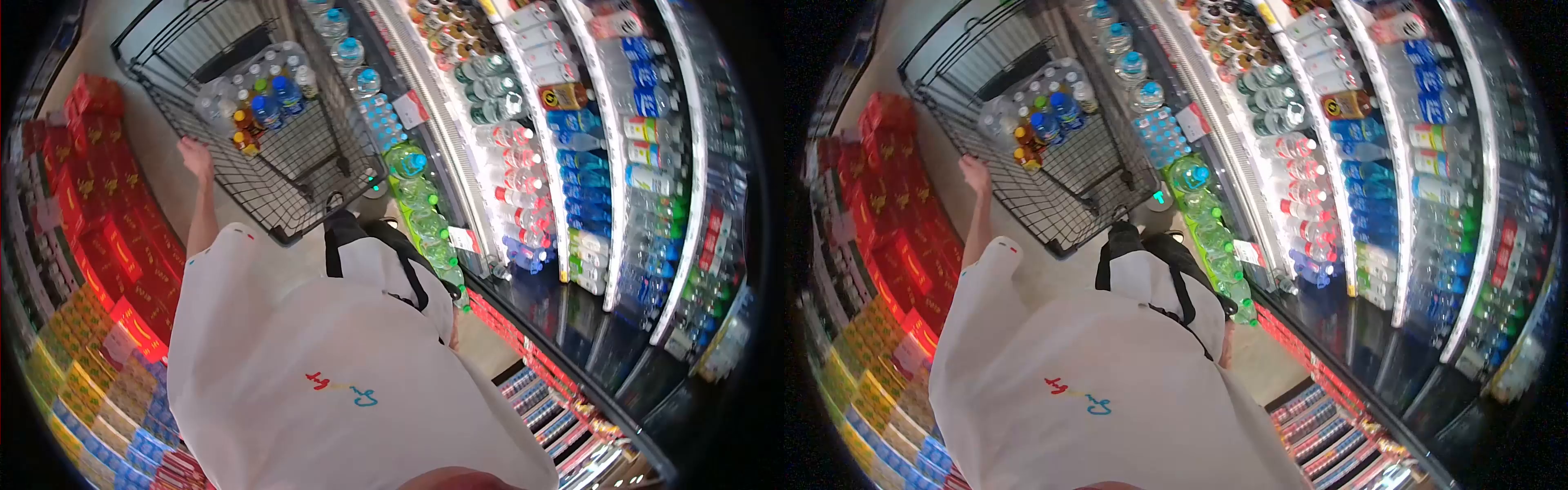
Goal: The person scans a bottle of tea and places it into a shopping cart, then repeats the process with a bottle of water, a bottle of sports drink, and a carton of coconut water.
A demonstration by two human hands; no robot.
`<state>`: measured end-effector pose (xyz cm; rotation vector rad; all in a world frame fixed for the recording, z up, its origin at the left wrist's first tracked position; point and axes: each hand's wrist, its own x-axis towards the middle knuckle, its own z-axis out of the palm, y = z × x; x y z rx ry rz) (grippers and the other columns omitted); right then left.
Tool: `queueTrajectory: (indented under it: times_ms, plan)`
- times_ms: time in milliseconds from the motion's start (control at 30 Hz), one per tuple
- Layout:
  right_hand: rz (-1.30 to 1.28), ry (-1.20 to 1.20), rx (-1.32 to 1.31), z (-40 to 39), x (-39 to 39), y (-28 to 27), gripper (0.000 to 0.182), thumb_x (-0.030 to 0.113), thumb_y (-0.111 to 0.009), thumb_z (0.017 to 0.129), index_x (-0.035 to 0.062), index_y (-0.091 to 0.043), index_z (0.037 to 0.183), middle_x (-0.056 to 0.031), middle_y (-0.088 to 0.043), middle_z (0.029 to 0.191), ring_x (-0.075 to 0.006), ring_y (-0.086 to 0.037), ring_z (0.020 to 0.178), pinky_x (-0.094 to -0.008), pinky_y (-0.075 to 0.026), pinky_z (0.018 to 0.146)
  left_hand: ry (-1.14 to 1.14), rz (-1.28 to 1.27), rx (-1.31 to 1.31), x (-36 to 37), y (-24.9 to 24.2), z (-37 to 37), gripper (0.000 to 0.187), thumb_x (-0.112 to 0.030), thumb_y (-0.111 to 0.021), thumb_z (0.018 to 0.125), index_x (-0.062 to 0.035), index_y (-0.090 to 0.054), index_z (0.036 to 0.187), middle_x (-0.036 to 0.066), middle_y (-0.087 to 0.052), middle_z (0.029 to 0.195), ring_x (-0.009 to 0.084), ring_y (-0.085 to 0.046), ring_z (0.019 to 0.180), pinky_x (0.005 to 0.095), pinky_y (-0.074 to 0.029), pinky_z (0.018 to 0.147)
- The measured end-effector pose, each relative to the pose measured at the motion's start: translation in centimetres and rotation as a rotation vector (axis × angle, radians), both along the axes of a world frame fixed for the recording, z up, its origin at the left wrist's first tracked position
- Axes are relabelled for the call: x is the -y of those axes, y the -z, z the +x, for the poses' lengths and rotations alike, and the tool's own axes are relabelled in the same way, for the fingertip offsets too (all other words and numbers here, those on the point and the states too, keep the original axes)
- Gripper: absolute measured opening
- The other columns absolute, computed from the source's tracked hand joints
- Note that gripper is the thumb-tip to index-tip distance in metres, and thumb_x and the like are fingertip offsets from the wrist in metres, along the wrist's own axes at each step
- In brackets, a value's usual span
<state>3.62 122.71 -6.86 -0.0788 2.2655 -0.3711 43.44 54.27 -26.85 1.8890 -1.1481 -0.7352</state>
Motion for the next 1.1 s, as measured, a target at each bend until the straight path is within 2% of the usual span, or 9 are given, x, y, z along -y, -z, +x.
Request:
queueTrajectory:
  times_ms: [200, 300, 433, 500, 533, 700, 767, 1000, 1100]
  plan:
    - [-0.116, 0.100, -0.040, 2.3, -2.4, -0.3, 0.049, 0.039, -0.069, 0.086, 0.0006, -0.068, 0.116, -0.0157, -0.072, 0.106, -0.0280, -0.068, 0.101, -0.0409, -0.052, 0.087, 0.093, 0.017, -0.009, 3.5, 1.1, 0.6, 0.044, -0.038, -0.033, 0.106, -0.0030, -0.048, 0.128, 0.019, -0.065, 0.112, 0.0341, -0.069, 0.090, 0.0430, -0.054, 0.083]
    - [-0.199, 0.133, -0.038, 3.8, -2.7, 0.7, 0.048, 0.039, -0.069, 0.086, 0.0005, -0.068, 0.116, -0.0155, -0.072, 0.107, -0.0276, -0.068, 0.102, -0.0406, -0.052, 0.087, 0.108, 0.061, 0.303, 4.4, 2.6, 0.7, 0.046, -0.036, -0.041, 0.104, -0.0006, -0.046, 0.132, 0.025, -0.064, 0.115, 0.0414, -0.066, 0.098, 0.0495, -0.050, 0.091]
    - [-0.330, 0.172, -0.042, 4.7, -1.9, 2.8, 0.048, 0.038, -0.069, 0.086, 0.0004, -0.068, 0.115, -0.0152, -0.072, 0.107, -0.0272, -0.068, 0.102, -0.0402, -0.052, 0.087, 0.155, -0.438, 0.903, -1.0, -0.9, -3.8, 0.069, -0.034, -0.059, 0.094, 0.0087, -0.034, 0.143, 0.040, -0.045, 0.134, 0.0506, -0.048, 0.123, 0.0514, -0.039, 0.105]
    - [-0.397, 0.179, -0.043, 4.7, -1.7, 3.8, 0.048, 0.038, -0.069, 0.086, 0.0004, -0.068, 0.115, -0.0150, -0.072, 0.108, -0.0269, -0.068, 0.102, -0.0400, -0.052, 0.087, 0.336, -0.178, 0.896, -7.4, -5.1, -8.1, 0.075, -0.035, -0.062, 0.092, 0.0100, -0.032, 0.144, 0.038, -0.039, 0.140, 0.0517, -0.041, 0.129, 0.0509, -0.037, 0.107]
    - [-0.433, 0.183, -0.041, 4.7, -1.3, 4.2, 0.048, 0.038, -0.069, 0.086, 0.0004, -0.068, 0.115, -0.0150, -0.072, 0.108, -0.0268, -0.068, 0.102, -0.0399, -0.052, 0.087, 0.441, -0.333, 0.887, -9.6, -3.9, -9.5, 0.072, -0.034, -0.064, 0.092, 0.0093, -0.036, 0.142, 0.039, -0.038, 0.139, 0.0517, -0.042, 0.127, 0.0515, -0.038, 0.104]
    - [-0.577, 0.229, 0.020, 7.5, -0.4, 6.0, 0.047, 0.038, -0.069, 0.087, 0.0003, -0.068, 0.115, -0.0146, -0.072, 0.108, -0.0262, -0.068, 0.102, -0.0394, -0.052, 0.087, 0.988, 0.211, 0.154, -22.6, -4.7, -21.0, 0.062, -0.042, -0.059, 0.094, 0.0023, -0.049, 0.136, 0.029, -0.053, 0.134, 0.0457, -0.051, 0.121, 0.0542, -0.040, 0.103]
    - [-0.624, 0.240, 0.041, 8.0, -0.8, 6.7, 0.047, 0.038, -0.069, 0.087, 0.0002, -0.068, 0.115, -0.0144, -0.072, 0.109, -0.0260, -0.068, 0.102, -0.0392, -0.053, 0.087, 1.086, 0.074, 0.604, -26.3, -4.3, -23.4, 0.064, -0.043, -0.054, 0.096, 0.0012, -0.043, 0.141, 0.027, -0.053, 0.134, 0.0447, -0.051, 0.122, 0.0609, -0.037, 0.102]
    - [-0.856, 0.263, 0.030, 2.7, 0.2, 10.1, 0.046, 0.037, -0.069, 0.087, 0.0001, -0.068, 0.115, -0.0139, -0.072, 0.110, -0.0252, -0.068, 0.102, -0.0384, -0.053, 0.087, 1.195, 0.119, 0.635, -24.8, -4.1, -24.8, 0.051, -0.029, -0.046, 0.101, -0.0093, -0.039, 0.147, 0.024, -0.060, 0.122, 0.0430, -0.058, 0.108, 0.0595, -0.044, 0.092]
    - [-0.854, 0.606, 0.300, 3.0, -5.6, 25.1, 0.043, 0.034, -0.068, 0.086, -0.0033, -0.069, 0.108, -0.0125, -0.072, 0.092, -0.0198, -0.066, 0.080, -0.0333, -0.051, 0.071, 1.276, 0.261, 0.570, -23.4, -7.2, -25.2, 0.050, -0.023, -0.049, 0.100, -0.0098, -0.039, 0.147, 0.024, -0.065, 0.110, 0.0427, -0.062, 0.098, 0.0546, -0.049, 0.082]
